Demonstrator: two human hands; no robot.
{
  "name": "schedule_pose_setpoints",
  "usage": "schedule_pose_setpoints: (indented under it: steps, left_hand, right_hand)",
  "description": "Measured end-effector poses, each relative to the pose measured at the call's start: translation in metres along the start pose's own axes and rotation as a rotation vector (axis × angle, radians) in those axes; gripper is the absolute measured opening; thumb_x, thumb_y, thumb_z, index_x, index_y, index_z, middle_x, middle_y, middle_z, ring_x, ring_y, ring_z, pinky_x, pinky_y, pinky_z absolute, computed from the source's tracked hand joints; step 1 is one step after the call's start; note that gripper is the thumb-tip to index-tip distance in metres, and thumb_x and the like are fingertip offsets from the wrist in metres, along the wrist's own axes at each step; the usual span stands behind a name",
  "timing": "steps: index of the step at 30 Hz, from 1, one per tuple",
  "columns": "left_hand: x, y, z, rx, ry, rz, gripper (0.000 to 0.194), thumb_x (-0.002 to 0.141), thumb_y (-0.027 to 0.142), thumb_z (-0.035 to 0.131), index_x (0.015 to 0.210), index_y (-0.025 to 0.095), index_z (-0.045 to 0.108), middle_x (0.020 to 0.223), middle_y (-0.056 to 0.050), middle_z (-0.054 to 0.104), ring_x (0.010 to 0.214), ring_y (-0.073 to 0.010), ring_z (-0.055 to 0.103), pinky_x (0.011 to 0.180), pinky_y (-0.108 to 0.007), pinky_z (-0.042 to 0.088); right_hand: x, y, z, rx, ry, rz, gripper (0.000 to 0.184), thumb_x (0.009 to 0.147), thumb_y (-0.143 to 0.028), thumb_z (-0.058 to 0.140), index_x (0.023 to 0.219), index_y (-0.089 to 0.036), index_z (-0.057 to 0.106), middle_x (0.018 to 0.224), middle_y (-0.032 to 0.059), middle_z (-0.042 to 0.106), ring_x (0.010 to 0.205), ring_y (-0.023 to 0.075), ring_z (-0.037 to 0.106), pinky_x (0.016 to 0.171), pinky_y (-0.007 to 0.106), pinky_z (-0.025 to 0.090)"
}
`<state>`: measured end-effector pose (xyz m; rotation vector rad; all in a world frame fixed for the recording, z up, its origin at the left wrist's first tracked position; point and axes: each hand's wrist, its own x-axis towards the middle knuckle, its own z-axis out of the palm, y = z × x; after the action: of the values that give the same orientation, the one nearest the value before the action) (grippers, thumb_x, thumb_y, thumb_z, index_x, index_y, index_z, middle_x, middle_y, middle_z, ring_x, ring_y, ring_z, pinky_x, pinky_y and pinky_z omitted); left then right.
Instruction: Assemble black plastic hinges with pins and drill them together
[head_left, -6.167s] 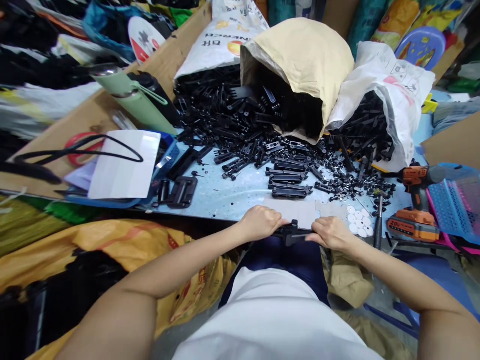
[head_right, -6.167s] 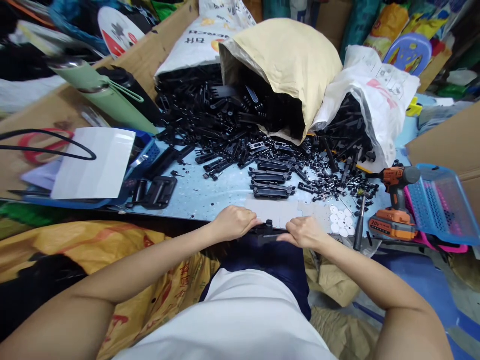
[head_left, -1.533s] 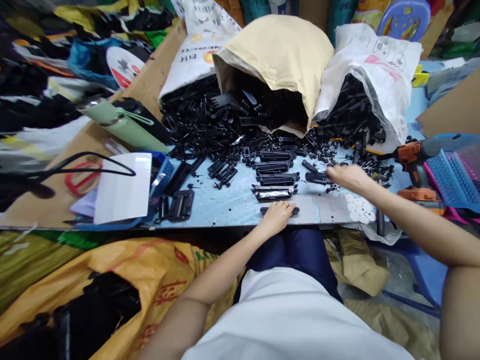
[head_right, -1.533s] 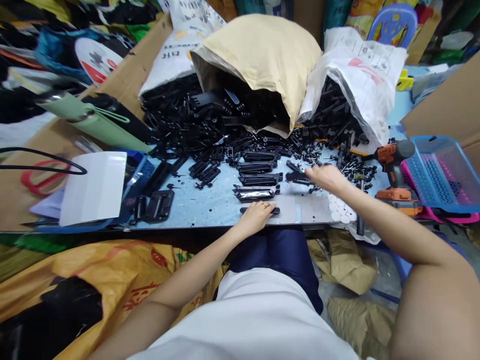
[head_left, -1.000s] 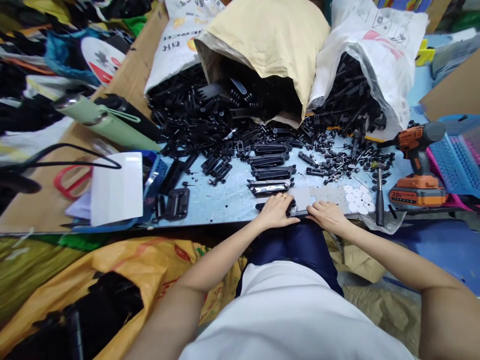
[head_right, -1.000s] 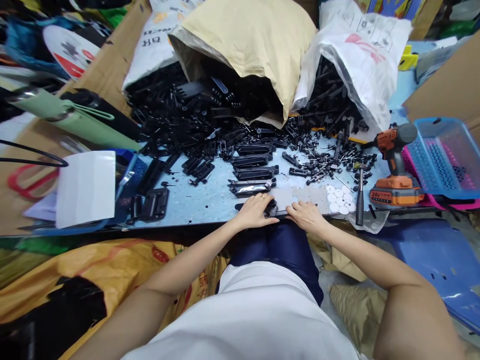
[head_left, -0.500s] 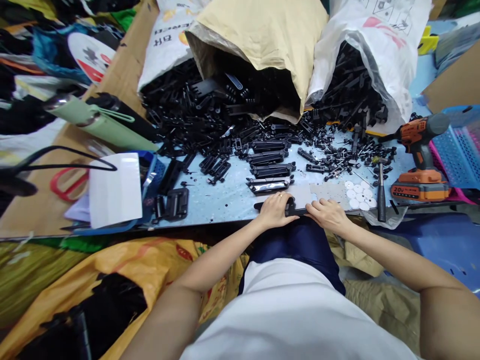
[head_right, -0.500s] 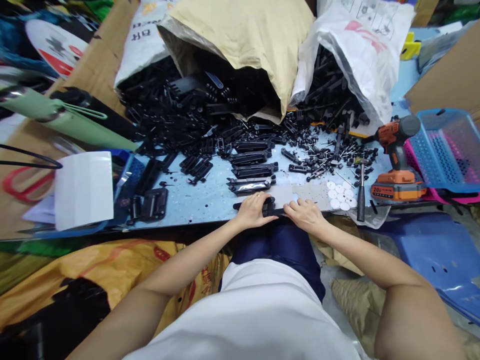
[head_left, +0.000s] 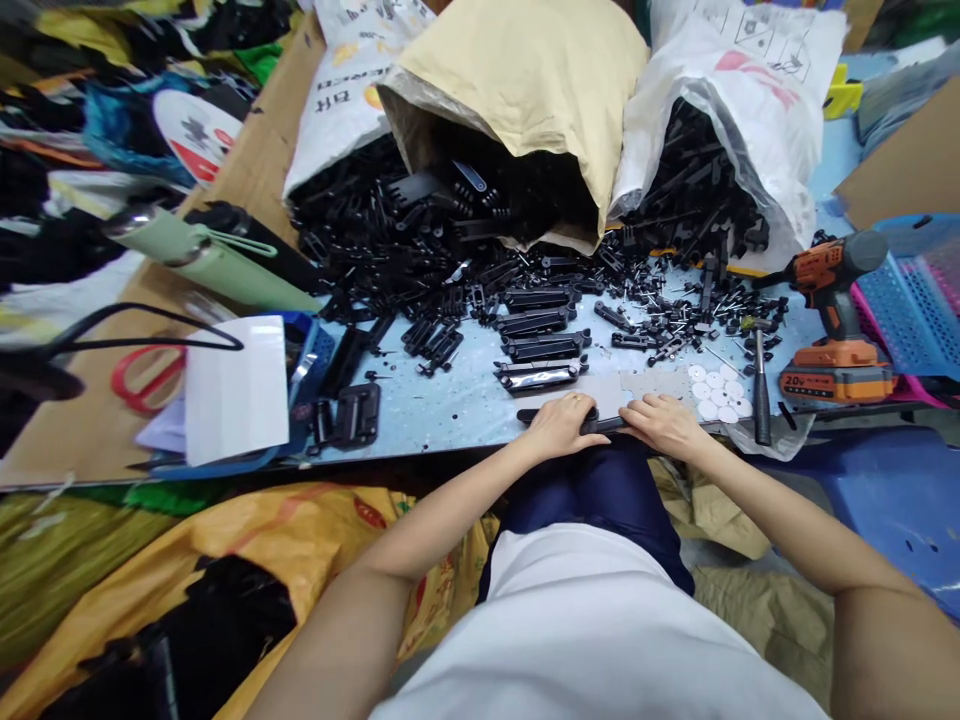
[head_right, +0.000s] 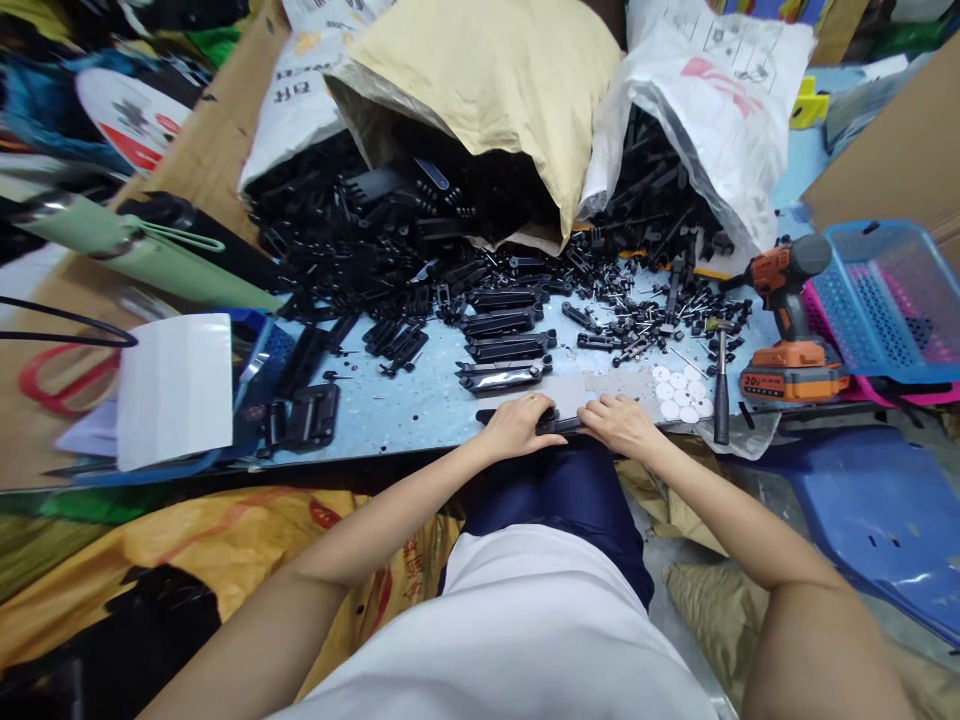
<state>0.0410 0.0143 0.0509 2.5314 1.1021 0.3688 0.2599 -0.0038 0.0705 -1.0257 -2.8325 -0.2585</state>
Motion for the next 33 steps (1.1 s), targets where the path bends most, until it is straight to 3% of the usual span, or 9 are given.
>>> schedule_pose_setpoints:
  steps: [4,7,11,15,19,22,25,28,33]
  left_hand:
    - [0.065,0.016,-0.008,0.052,0.005,-0.043,0.029,0.091,0.031,0.039,0.114,0.017,0.050,0.109,-0.010,0.058,0.103,-0.0214,0.053,0.086,-0.034,0.043]
    - [0.124,0.023,-0.012,0.089,-0.037,-0.124,0.032,0.088,0.010,0.033,0.112,0.017,0.053,0.110,-0.010,0.058,0.104,-0.0206,0.051,0.083,-0.032,0.043]
    - [0.171,0.031,-0.007,0.109,-0.088,-0.149,0.031,0.086,0.006,0.037,0.106,0.015,0.059,0.110,-0.011,0.060,0.108,-0.0215,0.051,0.090,-0.035,0.041]
    - [0.183,0.035,0.002,0.108,-0.088,-0.268,0.032,0.085,0.002,0.035,0.106,0.007,0.060,0.108,-0.019,0.059,0.105,-0.0247,0.055,0.085,-0.036,0.045]
    - [0.185,0.029,0.000,0.108,-0.116,-0.326,0.030,0.083,0.000,0.038,0.101,0.004,0.062,0.100,-0.019,0.061,0.098,-0.0233,0.060,0.081,-0.032,0.048]
    - [0.181,0.022,-0.005,0.112,-0.110,-0.308,0.029,0.082,0.001,0.040,0.101,0.008,0.062,0.099,-0.016,0.062,0.102,-0.0223,0.058,0.084,-0.031,0.047]
    - [0.173,0.019,-0.007,0.121,-0.074,-0.305,0.033,0.083,0.002,0.038,0.109,0.010,0.057,0.108,-0.016,0.059,0.107,-0.0214,0.053,0.086,-0.031,0.045]
    - [0.169,0.016,-0.009,0.125,-0.044,-0.325,0.035,0.083,0.003,0.039,0.114,0.010,0.052,0.113,-0.016,0.055,0.110,-0.0218,0.051,0.085,-0.031,0.045]
    - [0.178,0.013,-0.008,0.115,-0.094,-0.152,0.031,0.083,0.004,0.041,0.107,0.014,0.058,0.113,-0.013,0.055,0.109,-0.0219,0.051,0.086,-0.031,0.044]
  right_hand:
    - [-0.021,0.012,0.014,0.047,0.048,0.082,0.034,0.094,-0.037,0.034,0.091,-0.015,0.060,0.081,0.0068,0.063,0.070,0.0158,0.050,0.062,0.027,0.031]
    - [-0.029,0.013,0.011,0.105,0.032,0.145,0.036,0.092,-0.041,0.036,0.095,-0.015,0.061,0.081,0.0076,0.064,0.074,0.0171,0.052,0.065,0.028,0.034]
    - [-0.033,0.013,0.006,0.152,0.048,0.234,0.034,0.093,-0.038,0.036,0.098,-0.016,0.060,0.084,0.0084,0.065,0.076,0.0180,0.054,0.066,0.029,0.039]
    - [-0.036,0.037,0.009,0.141,0.130,0.395,0.031,0.093,-0.035,0.035,0.097,-0.018,0.060,0.084,0.0093,0.064,0.078,0.0202,0.055,0.068,0.033,0.042]
    - [-0.031,0.086,0.016,0.073,0.166,0.792,0.031,0.091,-0.033,0.034,0.098,-0.017,0.060,0.090,0.0127,0.063,0.084,0.0246,0.054,0.071,0.037,0.041]
    - [-0.022,0.119,0.022,0.060,0.083,1.032,0.026,0.088,-0.029,0.037,0.094,-0.017,0.060,0.089,0.0149,0.061,0.084,0.0255,0.053,0.069,0.038,0.040]
    - [-0.014,0.135,0.026,0.108,-0.008,1.090,0.017,0.082,-0.023,0.045,0.083,-0.015,0.061,0.085,0.0160,0.061,0.079,0.0241,0.054,0.068,0.037,0.039]
    - [-0.014,0.134,0.024,0.110,-0.007,1.105,0.016,0.078,-0.019,0.046,0.080,-0.013,0.061,0.084,0.0157,0.062,0.075,0.0224,0.055,0.069,0.036,0.040]
    - [-0.027,0.115,0.007,0.152,0.160,1.054,0.023,0.081,-0.029,0.044,0.083,-0.015,0.062,0.088,0.0131,0.062,0.079,0.0221,0.056,0.073,0.036,0.044]
